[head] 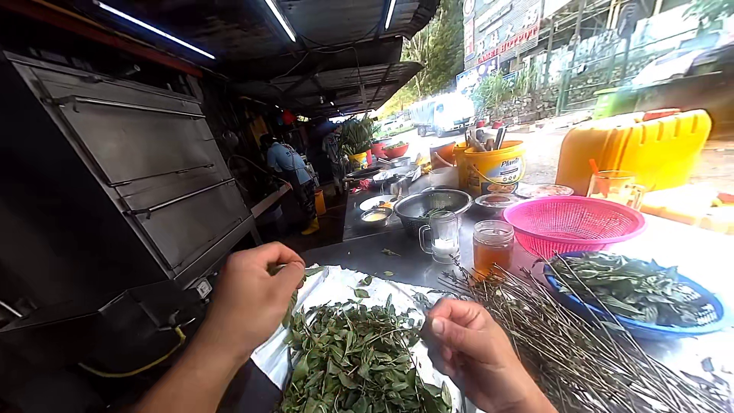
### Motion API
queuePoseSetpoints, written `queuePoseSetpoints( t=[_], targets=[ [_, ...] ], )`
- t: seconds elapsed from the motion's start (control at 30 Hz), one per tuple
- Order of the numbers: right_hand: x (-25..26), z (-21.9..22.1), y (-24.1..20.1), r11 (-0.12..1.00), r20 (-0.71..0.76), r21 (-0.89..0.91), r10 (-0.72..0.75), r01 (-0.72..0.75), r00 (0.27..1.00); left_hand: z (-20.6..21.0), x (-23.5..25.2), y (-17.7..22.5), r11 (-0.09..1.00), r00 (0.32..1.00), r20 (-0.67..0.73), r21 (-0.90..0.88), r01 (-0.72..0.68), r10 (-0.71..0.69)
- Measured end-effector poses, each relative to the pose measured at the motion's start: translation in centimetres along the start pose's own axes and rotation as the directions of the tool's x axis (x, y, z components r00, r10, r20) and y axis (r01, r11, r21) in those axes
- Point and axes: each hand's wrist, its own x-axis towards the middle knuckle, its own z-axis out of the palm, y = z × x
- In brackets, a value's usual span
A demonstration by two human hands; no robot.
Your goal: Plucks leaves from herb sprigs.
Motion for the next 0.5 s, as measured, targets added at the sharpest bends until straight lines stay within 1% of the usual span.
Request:
queuePoseSetpoints(
  t=[0.03,0.07,0.1,0.13,0.17,0.2,0.23,0.27,0.3,0.33,0.37,0.4,0.43,0.47,0.5],
  targets=[
    [0.0,-0.3,-0.8,0.997,-0.053,0.047,-0.054,0.056,0.997,-0.5,-0.2,-0.2,0.977,0.994,0.076,-0.191,0.09,-0.077],
    [0.0,-0.9,-1.7,0.989,-0.11,0.088,-0.108,0.118,0.988,-0.7,-0.6,-0.6,0.933,0.983,0.139,-0.324,0.158,-0.118],
    [-0.2,-1.5,-2.7,0.979,-0.178,0.098,-0.161,0.18,0.971,-0.6,-1.1,-1.0,0.887,0.972,0.191,-0.415,0.203,-0.133],
    [-0.3,-2.2,-3.6,0.969,-0.26,0.07,-0.212,0.237,0.942,-0.3,-1.7,-1.4,0.847,0.961,0.235,-0.473,0.243,-0.145],
    [-0.5,-2.7,-4.4,0.962,-0.355,-0.007,-0.256,0.271,0.899,0.1,-2.2,-1.7,0.818,0.95,0.267,-0.503,0.279,-0.16],
    [-0.6,-3.0,-5.2,0.952,-0.451,-0.147,-0.307,0.269,0.838,0.5,-2.7,-2.0,0.805,0.941,0.286,-0.507,0.31,-0.182],
    [-0.5,-2.9,-5.7,0.92,-0.529,-0.317,-0.374,0.231,0.762,1.0,-3.1,-2.3,0.809,0.933,0.294,-0.485,0.333,-0.207],
    [-0.4,-2.8,-5.9,0.851,-0.56,-0.503,-0.456,0.153,0.692,1.6,-3.4,-2.7,0.822,0.925,0.299,-0.447,0.352,-0.233],
    [-0.4,-2.7,-6.0,0.725,-0.543,-0.688,-0.537,0.025,0.646,2.2,-3.6,-3.0,0.843,0.917,0.313,-0.397,0.364,-0.249],
    [-0.5,-2.8,-6.0,0.524,-0.486,-0.839,-0.605,-0.145,0.631,2.8,-3.7,-3.4,0.869,0.906,0.339,-0.333,0.367,-0.253],
    [-0.6,-2.9,-5.9,0.273,-0.421,-0.907,-0.633,-0.322,0.649,3.3,-3.8,-3.8,0.901,0.892,0.38,-0.253,0.353,-0.244],
    [-0.6,-2.9,-5.7,0.067,-0.384,-0.894,-0.625,-0.443,0.68,4.1,-3.9,-4.1,0.929,0.883,0.407,-0.175,0.325,-0.232],
    [-0.4,-2.8,-5.5,-0.079,-0.39,-0.844,-0.59,-0.531,0.707,5.0,-3.9,-4.4,0.952,0.876,0.425,-0.092,0.291,-0.227],
    [-0.3,-2.7,-5.4,-0.183,-0.429,-0.774,-0.552,-0.606,0.715,5.9,-3.9,-4.6,0.966,0.86,0.454,0.001,0.26,-0.232],
    [-0.2,-2.8,-5.2,-0.255,-0.475,-0.702,-0.528,-0.665,0.704,6.9,-3.8,-4.7,0.97,0.844,0.482,0.074,0.231,-0.237]
  ],
)
